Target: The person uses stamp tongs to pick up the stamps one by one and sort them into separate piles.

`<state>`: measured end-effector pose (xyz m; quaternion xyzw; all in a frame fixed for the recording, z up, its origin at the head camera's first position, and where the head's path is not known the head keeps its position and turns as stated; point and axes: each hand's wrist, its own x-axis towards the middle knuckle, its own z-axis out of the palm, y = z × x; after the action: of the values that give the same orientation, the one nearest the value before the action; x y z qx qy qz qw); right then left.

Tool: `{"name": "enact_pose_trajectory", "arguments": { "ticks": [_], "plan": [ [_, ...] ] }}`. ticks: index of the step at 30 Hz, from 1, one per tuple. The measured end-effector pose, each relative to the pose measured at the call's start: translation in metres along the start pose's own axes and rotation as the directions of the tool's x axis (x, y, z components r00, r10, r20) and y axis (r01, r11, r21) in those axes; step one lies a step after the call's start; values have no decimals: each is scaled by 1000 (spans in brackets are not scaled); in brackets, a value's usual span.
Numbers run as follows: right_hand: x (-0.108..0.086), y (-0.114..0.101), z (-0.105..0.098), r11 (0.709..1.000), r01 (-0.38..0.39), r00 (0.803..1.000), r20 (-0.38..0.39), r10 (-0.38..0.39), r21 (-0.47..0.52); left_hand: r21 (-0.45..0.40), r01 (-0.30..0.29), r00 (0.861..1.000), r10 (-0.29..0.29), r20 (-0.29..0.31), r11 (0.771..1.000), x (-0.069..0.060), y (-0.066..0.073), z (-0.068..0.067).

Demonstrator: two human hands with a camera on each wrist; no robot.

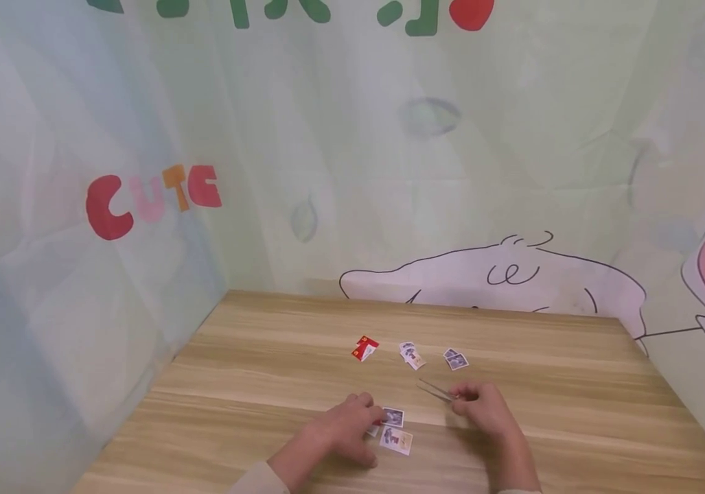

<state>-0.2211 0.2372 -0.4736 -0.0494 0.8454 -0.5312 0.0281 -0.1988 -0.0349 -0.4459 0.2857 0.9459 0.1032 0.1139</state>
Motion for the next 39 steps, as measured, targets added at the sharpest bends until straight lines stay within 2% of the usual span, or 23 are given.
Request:
{"name": "enact_pose_trajectory", "arguments": {
  "ticks": [6,15,19,24,28,35,39],
  "plan": [
    [-1,5,-5,998,65,996,60,-63,-19,-4,-4,1000,4,1,1000,1,-1,1],
    [-3,8,-10,989,142,972,193,-133,-33,6,-2,1000,2,-8,1000,2,-1,1],
    [-3,9,-11,984,170,963,221,-154,-55,8,-1,1000,2,-11,1000,1,0,0],
    [-4,8,-12,982,179,959,236,-159,-65,-5,1,1000,-1,-6,1000,1,0,0],
    [-6,4,-11,987,157,957,251,-144,-31,-9,4,1000,-4,-7,1000,2,-2,2],
    [-5,5,-9,985,174,934,315,-166,2,-8,0,1000,0,-8,1000,2,-3,1],
    [-5,7,-7,983,182,934,314,-169,-11,-12,0,1000,0,-3,1000,2,-3,2]
  ]
}}
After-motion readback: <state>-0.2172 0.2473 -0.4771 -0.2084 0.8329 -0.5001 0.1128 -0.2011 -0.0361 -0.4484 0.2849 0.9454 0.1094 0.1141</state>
